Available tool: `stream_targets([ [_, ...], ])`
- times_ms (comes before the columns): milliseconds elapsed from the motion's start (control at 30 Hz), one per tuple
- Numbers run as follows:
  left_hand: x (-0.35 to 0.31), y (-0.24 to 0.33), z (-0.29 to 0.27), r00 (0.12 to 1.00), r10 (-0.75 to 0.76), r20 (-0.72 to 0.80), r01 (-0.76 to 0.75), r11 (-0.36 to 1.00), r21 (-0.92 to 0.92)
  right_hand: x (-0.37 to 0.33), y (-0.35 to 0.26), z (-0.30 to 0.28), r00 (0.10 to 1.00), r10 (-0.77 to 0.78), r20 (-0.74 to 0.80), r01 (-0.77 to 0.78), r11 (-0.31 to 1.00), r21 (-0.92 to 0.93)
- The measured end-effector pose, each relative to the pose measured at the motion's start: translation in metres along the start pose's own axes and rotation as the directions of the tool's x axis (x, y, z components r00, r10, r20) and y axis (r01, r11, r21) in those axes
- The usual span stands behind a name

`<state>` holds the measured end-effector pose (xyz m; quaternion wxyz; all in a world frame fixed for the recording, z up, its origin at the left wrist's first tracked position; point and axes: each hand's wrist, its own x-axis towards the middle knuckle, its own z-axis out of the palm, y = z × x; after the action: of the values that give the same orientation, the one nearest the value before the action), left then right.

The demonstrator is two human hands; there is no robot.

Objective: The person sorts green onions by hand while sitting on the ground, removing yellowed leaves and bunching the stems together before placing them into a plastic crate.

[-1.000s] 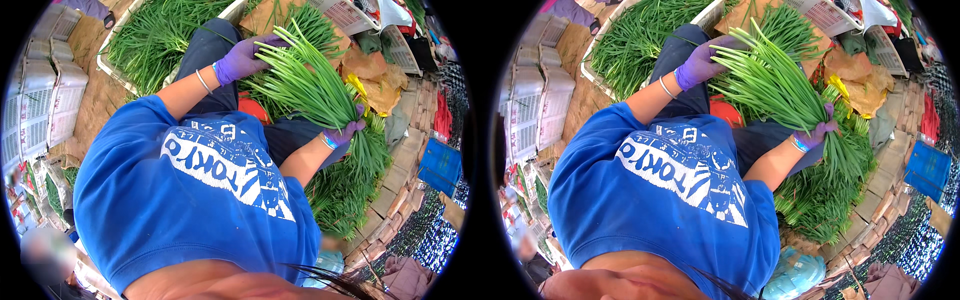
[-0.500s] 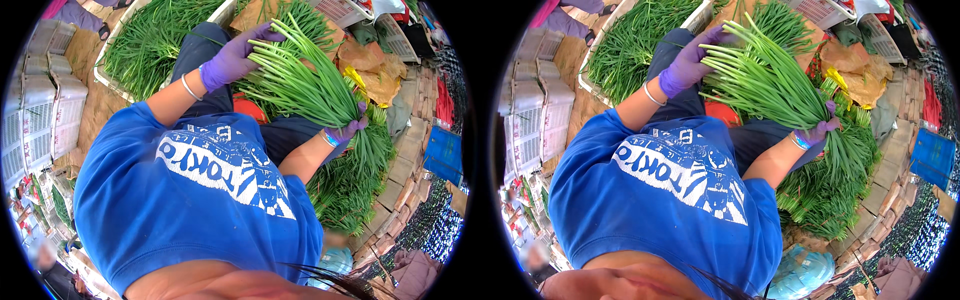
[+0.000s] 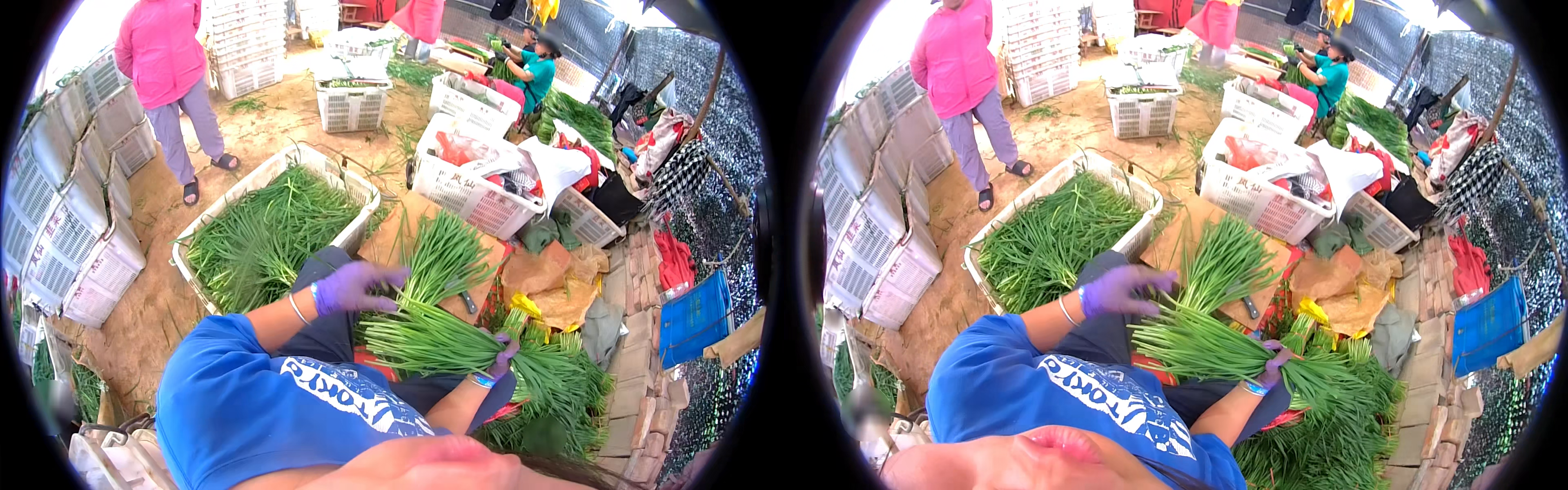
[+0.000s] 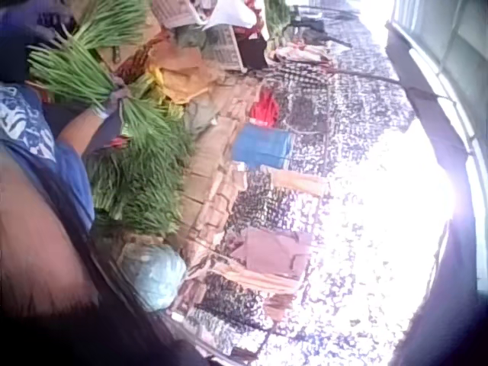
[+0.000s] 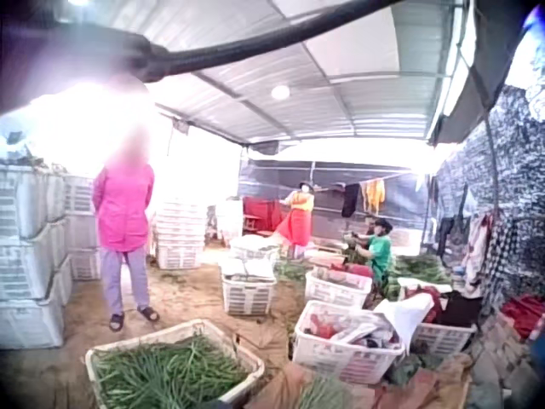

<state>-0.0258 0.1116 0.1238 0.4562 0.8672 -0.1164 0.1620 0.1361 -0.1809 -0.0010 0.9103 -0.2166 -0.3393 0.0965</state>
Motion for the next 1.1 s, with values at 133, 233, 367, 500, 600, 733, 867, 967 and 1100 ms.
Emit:
stream_targets([
  [133,0.000,0.005,0.021,0.961,-0.157,0.229,0.098,0.963,0.251,0.002,-0.002,-0.001,1.000,0.000,-0.009,0.000,1.000,0.011],
  [233,0.000,0.008,0.025,0.982,-0.154,0.112,0.149,0.987,0.054,0.003,-0.013,0.017,1.000,0.017,-0.002,-0.017,1.000,-0.026],
  [367,-0.007,-0.005,0.040,0.930,-0.366,-0.023,0.311,0.820,-0.480,-0.006,-0.005,-0.003,0.988,0.010,-0.153,-0.025,0.995,-0.100],
  [500,-0.002,-0.002,0.042,0.863,-0.416,-0.286,0.161,0.764,-0.625,-0.011,-0.001,-0.010,0.958,0.035,-0.283,-0.070,0.991,-0.117],
  [600,-0.001,0.000,0.027,0.793,-0.500,-0.348,0.103,0.673,-0.732,0.005,-0.001,0.001,0.999,0.015,-0.036,-0.018,0.996,-0.085],
  [733,-0.008,0.010,0.020,0.813,-0.525,-0.253,0.195,0.654,-0.731,0.016,0.000,0.014,0.998,0.032,0.063,-0.040,0.992,0.120],
  [867,-0.018,0.000,0.017,0.844,-0.524,-0.115,0.313,0.656,-0.687,0.005,-0.002,0.002,0.981,0.017,-0.193,0.015,0.986,0.166],
  [967,-0.021,-0.019,-0.003,0.718,-0.580,-0.385,0.157,0.673,-0.723,0.008,-0.005,0.009,0.941,0.048,-0.335,-0.020,0.996,0.087],
  [1100,-0.031,-0.061,-0.046,0.379,-0.816,-0.436,-0.255,0.360,-0.897,0.014,-0.005,0.020,0.931,0.059,-0.360,-0.037,0.997,0.068],
])
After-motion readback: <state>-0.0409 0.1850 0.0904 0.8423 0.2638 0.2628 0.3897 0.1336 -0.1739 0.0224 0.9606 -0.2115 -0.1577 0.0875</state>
